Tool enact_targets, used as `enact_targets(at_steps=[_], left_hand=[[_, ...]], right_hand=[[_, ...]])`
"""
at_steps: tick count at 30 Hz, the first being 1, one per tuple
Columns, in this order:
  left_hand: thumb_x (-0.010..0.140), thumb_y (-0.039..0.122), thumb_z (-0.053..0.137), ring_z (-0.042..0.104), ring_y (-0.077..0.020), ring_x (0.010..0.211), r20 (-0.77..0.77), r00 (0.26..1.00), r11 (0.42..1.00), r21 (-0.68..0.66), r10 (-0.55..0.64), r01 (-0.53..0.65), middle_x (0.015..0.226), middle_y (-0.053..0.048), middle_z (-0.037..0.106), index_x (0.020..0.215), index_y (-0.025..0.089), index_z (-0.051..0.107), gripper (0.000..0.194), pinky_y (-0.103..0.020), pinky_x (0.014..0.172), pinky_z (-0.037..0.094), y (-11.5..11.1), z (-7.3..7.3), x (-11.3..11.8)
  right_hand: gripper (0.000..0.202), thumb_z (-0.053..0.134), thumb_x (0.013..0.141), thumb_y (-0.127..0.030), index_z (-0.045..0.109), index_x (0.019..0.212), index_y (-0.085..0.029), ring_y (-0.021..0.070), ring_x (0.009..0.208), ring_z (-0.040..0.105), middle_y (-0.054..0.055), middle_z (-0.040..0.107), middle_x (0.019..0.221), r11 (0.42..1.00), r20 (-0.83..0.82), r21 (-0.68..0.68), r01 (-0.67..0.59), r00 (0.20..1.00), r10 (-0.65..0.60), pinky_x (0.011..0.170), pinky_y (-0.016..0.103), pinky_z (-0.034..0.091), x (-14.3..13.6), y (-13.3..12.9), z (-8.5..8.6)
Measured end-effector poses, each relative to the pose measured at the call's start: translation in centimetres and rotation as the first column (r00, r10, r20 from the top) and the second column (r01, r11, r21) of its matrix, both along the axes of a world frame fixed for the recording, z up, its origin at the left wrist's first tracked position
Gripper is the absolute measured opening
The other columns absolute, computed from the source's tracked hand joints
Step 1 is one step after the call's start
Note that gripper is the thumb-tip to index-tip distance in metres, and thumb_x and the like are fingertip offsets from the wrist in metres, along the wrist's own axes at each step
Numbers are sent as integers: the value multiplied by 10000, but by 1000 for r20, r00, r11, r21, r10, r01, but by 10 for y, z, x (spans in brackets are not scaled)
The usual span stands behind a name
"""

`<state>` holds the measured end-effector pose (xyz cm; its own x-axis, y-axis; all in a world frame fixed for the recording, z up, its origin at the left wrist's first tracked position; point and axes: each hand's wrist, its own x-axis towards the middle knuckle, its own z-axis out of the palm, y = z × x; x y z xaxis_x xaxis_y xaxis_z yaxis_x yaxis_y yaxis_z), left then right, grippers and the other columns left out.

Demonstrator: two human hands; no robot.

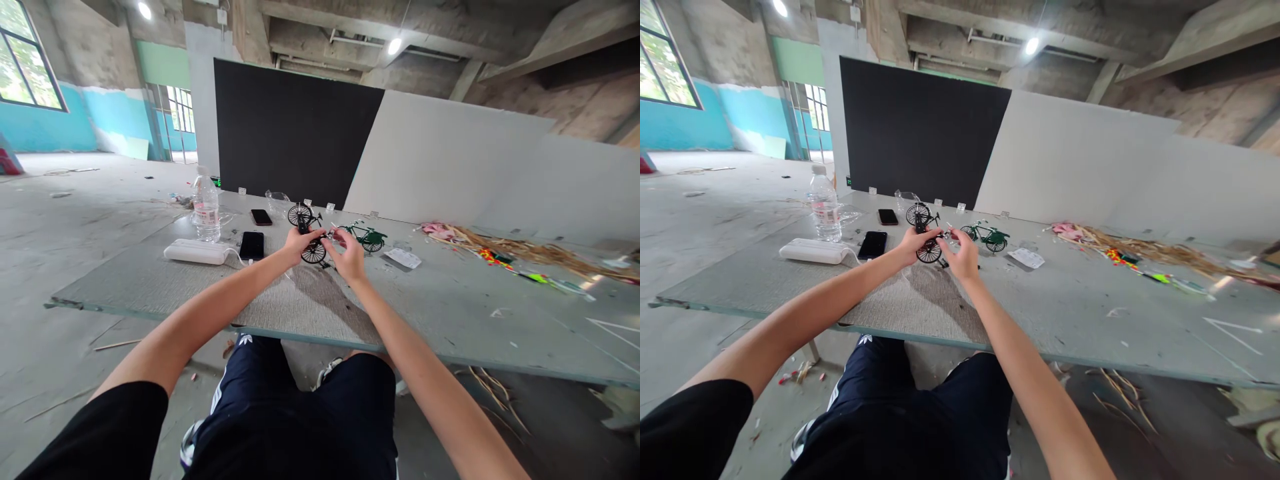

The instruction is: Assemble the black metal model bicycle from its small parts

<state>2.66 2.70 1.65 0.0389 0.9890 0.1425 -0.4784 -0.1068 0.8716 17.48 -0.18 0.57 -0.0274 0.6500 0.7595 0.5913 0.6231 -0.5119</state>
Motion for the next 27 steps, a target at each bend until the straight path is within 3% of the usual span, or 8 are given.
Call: enact_targets(at_steps=[4,8,13,21,27], left_hand=[[703,345,840,646,-154,769,-95,994,984,174,52,-35,798,-46,706,814,150,671,280,-279,767,496,1,-3,8],[693,274,832,679,-186,876,-106,990,969,238,94,-66,914,-78,750,900,145,725,267,-306,863,500,0,-6,19],[661,214,844,669,-181,824,-154,965,955,243,211,-170,871,-68,739,851,147,722,236,-299,841,499,-5,-11,25],[710,228,816,648,-180,786,-203,946,925,336,253,-175,842,-52,729,919,161,735,234,-271,765,492,-12,-8,24],[706,255,822,614,-166,755,-229,934,918,351,273,-183,803,-33,703,886,160,732,223,-254,735,462,-11,-10,25]], right_hand=[[447,670,847,-571,732,1027,-166,254,824,713,143,750,1018,988,-77,56,144,987,-140,809,397,575,0,-2,5],[366,720,807,-493,727,974,-168,266,793,710,129,756,912,968,-111,35,248,964,-242,843,417,549,-2,-3,9],[371,750,766,-423,676,1024,-168,251,784,701,112,754,900,971,-137,1,241,961,-239,823,395,535,0,-2,11],[299,675,834,-420,646,1013,-182,241,757,674,107,732,898,977,36,90,194,980,-198,761,380,515,6,-1,15],[334,669,846,-469,594,1052,-217,238,770,657,59,700,825,972,75,110,207,974,-215,752,372,501,9,-2,15]])
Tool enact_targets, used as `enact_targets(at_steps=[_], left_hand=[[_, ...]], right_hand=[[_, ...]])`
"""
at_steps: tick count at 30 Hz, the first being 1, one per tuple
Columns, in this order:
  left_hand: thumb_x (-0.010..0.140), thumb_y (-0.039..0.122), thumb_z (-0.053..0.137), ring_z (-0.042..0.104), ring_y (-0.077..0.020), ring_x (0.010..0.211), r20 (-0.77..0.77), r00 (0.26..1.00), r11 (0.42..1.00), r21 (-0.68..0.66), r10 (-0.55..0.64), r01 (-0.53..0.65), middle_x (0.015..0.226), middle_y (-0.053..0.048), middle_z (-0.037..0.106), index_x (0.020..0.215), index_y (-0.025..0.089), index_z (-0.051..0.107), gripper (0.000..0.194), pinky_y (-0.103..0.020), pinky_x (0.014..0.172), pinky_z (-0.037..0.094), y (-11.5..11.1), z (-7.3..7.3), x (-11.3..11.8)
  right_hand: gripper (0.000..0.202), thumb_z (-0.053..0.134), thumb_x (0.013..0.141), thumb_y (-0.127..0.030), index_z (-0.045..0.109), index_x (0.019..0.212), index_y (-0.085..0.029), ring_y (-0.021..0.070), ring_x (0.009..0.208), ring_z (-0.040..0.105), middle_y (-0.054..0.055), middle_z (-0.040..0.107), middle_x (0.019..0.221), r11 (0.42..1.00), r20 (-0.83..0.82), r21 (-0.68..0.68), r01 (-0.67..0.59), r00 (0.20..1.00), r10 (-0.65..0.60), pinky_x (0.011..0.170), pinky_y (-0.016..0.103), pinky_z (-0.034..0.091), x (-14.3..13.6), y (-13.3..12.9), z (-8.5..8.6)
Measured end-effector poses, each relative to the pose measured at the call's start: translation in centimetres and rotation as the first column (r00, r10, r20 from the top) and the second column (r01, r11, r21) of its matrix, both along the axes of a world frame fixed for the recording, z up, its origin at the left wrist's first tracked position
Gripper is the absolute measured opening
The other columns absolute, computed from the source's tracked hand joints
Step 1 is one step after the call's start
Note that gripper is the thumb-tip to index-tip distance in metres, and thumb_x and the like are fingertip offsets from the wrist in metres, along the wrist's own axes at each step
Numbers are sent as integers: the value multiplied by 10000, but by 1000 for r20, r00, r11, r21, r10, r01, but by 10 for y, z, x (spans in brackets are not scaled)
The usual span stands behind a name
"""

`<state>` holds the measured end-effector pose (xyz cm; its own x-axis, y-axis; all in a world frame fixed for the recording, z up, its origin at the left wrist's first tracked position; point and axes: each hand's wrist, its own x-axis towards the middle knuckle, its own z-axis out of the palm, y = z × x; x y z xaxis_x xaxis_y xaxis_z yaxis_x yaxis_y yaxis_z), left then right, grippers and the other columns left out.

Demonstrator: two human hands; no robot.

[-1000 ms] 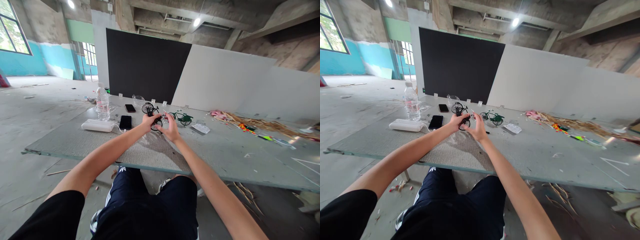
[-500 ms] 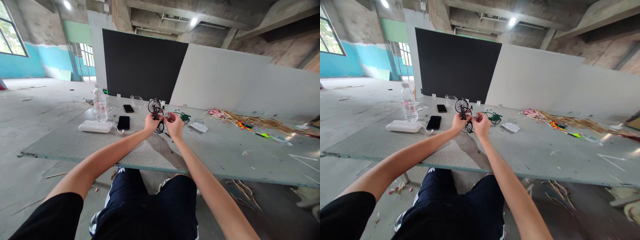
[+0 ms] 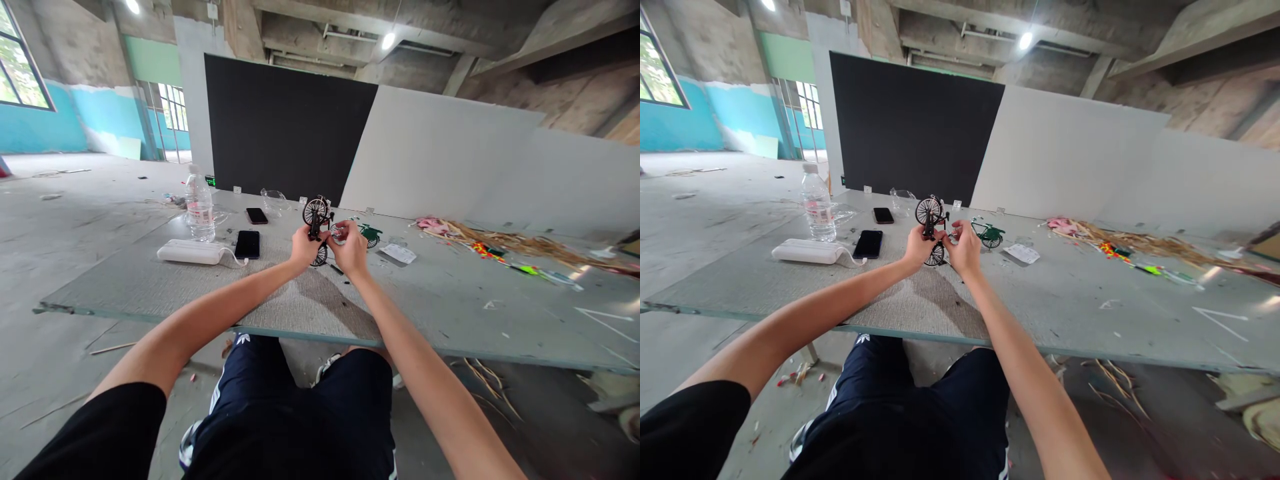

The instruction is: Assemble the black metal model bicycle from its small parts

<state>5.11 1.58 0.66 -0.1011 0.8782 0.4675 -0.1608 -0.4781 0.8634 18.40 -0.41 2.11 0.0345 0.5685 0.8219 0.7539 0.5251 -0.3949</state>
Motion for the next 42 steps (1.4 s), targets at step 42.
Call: enact_targets(at_steps=[42], left_hand=[[675,385,886,681,-189,857,185,803,797,-123,-567,591,891,-97,727,926,103,695,423,-370,917,482,18,3,-41]], right_hand=[[376,716,840,-538,765,997,-201,253,921,727,88,767,996,892,-167,-136,-430,898,408,902,440,584,32,12,-4]])
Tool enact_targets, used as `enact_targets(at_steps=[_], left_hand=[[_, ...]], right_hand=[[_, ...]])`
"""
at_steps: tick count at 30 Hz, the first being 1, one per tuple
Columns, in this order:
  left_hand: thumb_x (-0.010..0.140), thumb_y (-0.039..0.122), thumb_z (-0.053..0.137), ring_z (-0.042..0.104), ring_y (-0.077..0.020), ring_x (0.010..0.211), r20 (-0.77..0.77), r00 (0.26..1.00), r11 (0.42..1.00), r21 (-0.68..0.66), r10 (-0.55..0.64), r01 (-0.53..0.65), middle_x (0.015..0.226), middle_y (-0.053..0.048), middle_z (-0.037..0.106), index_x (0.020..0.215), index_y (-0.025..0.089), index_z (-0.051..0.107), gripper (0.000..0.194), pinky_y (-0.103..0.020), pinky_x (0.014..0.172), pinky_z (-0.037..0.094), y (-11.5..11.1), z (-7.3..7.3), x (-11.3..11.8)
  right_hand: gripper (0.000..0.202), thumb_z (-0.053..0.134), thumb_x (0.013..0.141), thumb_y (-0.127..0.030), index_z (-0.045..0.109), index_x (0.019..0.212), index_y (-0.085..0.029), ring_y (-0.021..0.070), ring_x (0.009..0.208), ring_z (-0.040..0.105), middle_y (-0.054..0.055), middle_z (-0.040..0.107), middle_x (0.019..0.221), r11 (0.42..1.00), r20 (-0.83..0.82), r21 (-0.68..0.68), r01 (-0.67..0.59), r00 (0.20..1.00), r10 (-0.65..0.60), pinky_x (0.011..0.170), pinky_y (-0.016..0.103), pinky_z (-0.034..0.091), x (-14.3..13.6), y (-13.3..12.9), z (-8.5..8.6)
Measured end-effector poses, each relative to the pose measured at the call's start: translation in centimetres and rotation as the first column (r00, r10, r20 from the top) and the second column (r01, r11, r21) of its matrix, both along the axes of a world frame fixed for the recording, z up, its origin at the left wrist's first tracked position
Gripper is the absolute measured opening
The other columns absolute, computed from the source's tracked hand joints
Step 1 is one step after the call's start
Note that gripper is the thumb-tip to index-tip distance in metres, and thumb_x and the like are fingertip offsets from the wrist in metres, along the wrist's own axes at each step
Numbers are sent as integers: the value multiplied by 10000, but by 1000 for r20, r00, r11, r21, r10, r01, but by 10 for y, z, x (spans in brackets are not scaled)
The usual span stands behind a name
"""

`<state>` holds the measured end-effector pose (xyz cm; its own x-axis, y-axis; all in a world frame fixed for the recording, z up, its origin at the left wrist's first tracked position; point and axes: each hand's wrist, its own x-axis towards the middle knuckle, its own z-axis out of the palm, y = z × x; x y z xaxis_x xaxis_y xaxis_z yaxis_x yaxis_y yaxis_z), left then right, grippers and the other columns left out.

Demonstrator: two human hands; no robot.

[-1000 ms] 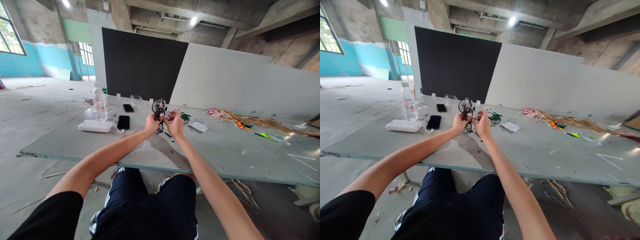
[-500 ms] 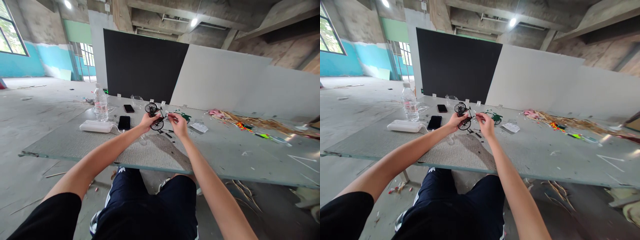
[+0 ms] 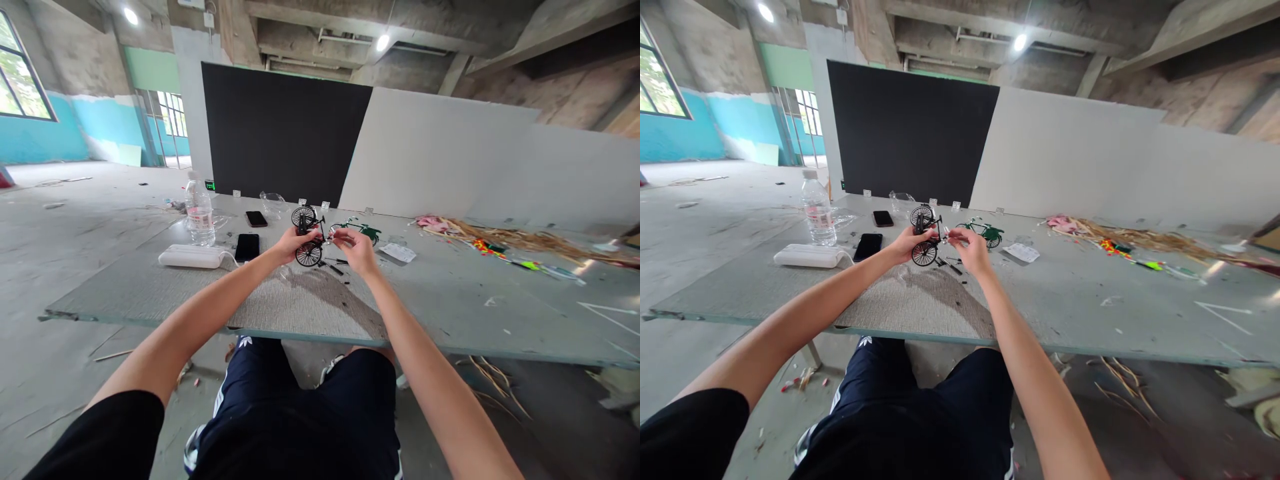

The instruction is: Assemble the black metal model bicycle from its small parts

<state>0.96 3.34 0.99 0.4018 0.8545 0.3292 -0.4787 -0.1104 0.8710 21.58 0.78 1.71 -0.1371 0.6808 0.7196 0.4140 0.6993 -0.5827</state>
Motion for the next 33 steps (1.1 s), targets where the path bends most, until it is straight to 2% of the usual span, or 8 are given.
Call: enact_targets(at_steps=[6,10,14,18,22,25,29,33], left_hand=[[689,341,887,678,-187,879,-15,1000,999,-30,-24,24,952,-116,724,994,96,691,438,-359,899,493,4,-2,-1],[763,408,832,673,-168,820,-46,999,998,-63,-14,11,961,-121,718,983,93,685,412,-333,825,518,1,0,-2],[816,437,785,680,-168,793,-47,999,993,-121,-23,18,969,-118,716,1004,107,672,397,-354,820,534,-3,2,-2],[797,424,807,685,-174,802,-49,998,991,-131,-32,25,948,-115,722,999,110,678,395,-345,827,537,-5,3,-3],[836,564,716,694,-210,865,-31,995,980,-181,-91,84,1022,-128,724,1036,138,685,471,-358,813,552,-2,6,-4],[846,636,657,695,-216,877,20,999,973,-227,-41,44,1035,-125,719,1009,155,689,509,-369,815,555,2,8,-5],[771,428,818,692,-196,877,49,994,980,-182,93,-83,1027,-100,712,1024,164,676,393,-412,899,538,10,6,-9],[763,302,833,673,-172,872,-27,997,989,-131,72,-75,1029,-99,703,1031,135,691,347,-417,927,535,17,3,-18]], right_hand=[[365,687,876,-525,759,1037,-205,251,938,717,94,767,1019,996,48,46,76,996,-78,898,426,575,-1,-4,1],[344,687,880,-512,753,1016,-203,253,941,711,95,766,1004,993,81,79,91,992,-97,899,429,565,-3,-6,2],[314,664,902,-477,738,1022,-197,244,919,714,91,765,986,994,98,79,75,992,-83,864,405,571,-5,-10,4],[315,656,904,-486,725,1020,-200,241,906,710,89,759,983,995,102,79,68,992,-76,861,402,570,-6,-10,5],[367,616,920,-538,696,1041,-201,239,890,701,99,745,978,996,93,56,67,993,-72,850,403,569,-6,-6,3],[367,549,958,-539,663,1054,-204,235,886,685,112,724,993,990,83,86,116,989,-123,835,398,566,-3,-2,1],[344,458,1003,-502,632,1078,-214,238,948,675,130,703,1052,979,66,123,164,983,-173,855,397,563,4,2,0],[333,502,980,-506,655,1022,-213,246,910,682,119,712,1017,984,95,89,155,982,-163,809,404,581,9,2,1]])
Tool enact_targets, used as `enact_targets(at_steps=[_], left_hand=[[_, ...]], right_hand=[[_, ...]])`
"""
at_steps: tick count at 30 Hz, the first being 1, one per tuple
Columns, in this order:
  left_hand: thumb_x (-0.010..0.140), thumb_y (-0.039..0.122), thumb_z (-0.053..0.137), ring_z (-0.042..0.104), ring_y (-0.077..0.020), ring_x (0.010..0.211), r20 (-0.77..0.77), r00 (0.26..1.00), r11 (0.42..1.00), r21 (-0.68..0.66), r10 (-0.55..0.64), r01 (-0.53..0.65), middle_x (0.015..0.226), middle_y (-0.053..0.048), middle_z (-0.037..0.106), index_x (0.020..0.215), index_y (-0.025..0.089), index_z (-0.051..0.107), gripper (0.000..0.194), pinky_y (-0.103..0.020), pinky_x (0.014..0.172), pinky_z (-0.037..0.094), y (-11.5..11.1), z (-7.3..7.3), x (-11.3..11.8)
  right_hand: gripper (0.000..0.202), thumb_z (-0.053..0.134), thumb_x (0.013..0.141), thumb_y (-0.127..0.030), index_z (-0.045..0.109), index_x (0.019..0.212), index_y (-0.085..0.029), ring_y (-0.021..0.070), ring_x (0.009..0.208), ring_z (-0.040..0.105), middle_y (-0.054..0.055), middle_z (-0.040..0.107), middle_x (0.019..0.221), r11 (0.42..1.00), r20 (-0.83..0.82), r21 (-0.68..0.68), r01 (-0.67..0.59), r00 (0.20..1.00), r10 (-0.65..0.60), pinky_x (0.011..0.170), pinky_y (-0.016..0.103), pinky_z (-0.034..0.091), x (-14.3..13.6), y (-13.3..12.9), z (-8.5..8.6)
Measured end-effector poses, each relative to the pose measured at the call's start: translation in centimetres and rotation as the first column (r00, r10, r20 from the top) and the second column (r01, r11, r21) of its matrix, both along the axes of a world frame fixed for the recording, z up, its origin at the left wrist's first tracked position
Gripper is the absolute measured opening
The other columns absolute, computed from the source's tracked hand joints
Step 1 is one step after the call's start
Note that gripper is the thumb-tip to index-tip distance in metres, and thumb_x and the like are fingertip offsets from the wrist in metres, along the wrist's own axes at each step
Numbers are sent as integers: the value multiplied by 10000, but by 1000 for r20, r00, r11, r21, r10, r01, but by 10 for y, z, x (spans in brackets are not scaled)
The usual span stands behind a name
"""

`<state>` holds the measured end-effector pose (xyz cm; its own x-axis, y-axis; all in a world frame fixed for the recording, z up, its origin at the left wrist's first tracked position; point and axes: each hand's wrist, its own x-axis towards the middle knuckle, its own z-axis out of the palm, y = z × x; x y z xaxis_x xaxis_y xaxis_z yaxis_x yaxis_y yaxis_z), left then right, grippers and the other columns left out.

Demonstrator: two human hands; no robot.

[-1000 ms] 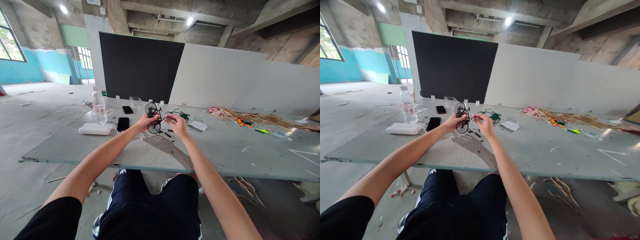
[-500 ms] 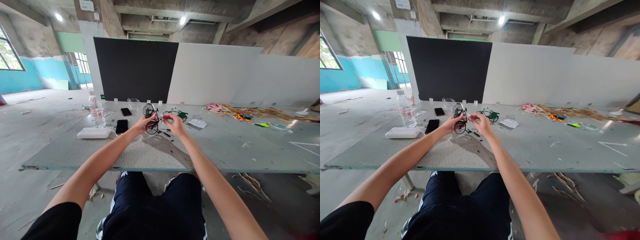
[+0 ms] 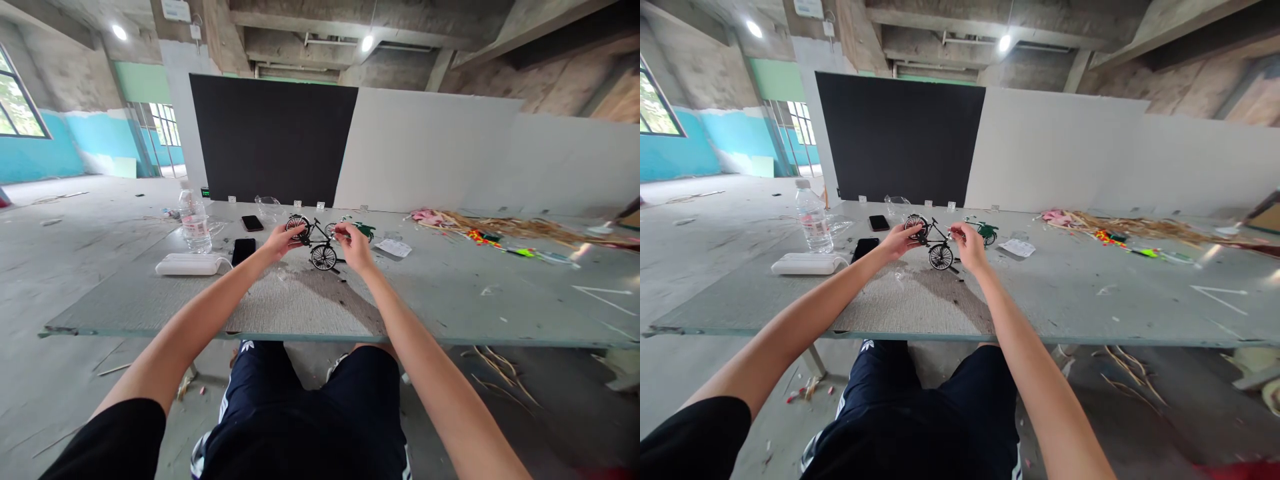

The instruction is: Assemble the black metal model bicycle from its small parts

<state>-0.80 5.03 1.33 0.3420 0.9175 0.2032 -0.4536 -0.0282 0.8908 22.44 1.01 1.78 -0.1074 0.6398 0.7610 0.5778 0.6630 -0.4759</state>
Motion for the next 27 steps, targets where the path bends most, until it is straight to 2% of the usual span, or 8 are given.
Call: enact_targets(at_steps=[5,8,10,14,16,20,24,27], left_hand=[[759,207,824,676,-181,911,-4,999,999,26,-39,39,1001,-89,697,971,121,680,271,-432,946,541,5,-1,-7],[755,172,818,683,-171,883,30,999,1000,-26,17,-16,973,-72,701,961,133,658,263,-445,951,547,7,0,-6],[759,159,810,681,-160,863,66,995,995,-69,80,-75,943,-61,702,931,135,646,239,-439,950,554,8,1,-4],[775,122,779,671,-147,852,125,978,979,-135,167,-150,887,-46,692,854,131,620,178,-433,942,567,11,2,-3],[772,116,778,672,-148,843,111,984,984,-128,139,-125,868,-46,685,825,129,605,181,-431,935,568,13,1,-2],[736,163,829,659,-122,773,34,995,995,-24,93,-92,833,-20,655,812,131,588,255,-418,908,566,12,-3,-4],[717,249,864,665,-131,754,-77,993,995,51,91,-87,887,-36,671,949,145,625,350,-410,846,569,8,-4,-7],[702,246,878,684,-150,775,-97,992,994,86,80,-72,918,-63,690,1039,144,635,428,-389,826,567,8,-5,-9]], right_hand=[[406,538,945,-579,663,1087,-220,251,938,693,119,709,1064,997,-107,-65,-48,993,41,799,401,615,0,2,-2],[500,529,932,-630,622,1201,-219,255,943,704,148,683,1164,988,-167,-151,-36,986,10,788,412,629,2,7,-8],[536,568,901,-651,616,1212,-217,259,930,714,153,690,1155,969,-163,-242,-45,987,5,784,430,632,5,12,-13],[497,685,827,-616,659,1098,-200,251,857,727,110,734,983,883,-206,-397,-251,962,181,740,447,649,5,16,-20],[452,728,796,-583,674,1019,-192,247,822,729,94,736,943,860,-280,-411,-302,940,196,702,437,657,2,15,-22],[406,753,783,-542,673,965,-188,236,821,731,80,737,955,859,-413,-406,-312,901,132,699,425,664,-2,12,-22],[391,760,794,-498,659,1018,-195,231,814,734,83,732,976,859,-478,-407,-312,874,91,729,442,666,-1,13,-22],[399,725,822,-514,646,1062,-205,238,814,735,86,723,974,862,-524,-398,-314,849,68,740,456,666,-1,13,-22]])
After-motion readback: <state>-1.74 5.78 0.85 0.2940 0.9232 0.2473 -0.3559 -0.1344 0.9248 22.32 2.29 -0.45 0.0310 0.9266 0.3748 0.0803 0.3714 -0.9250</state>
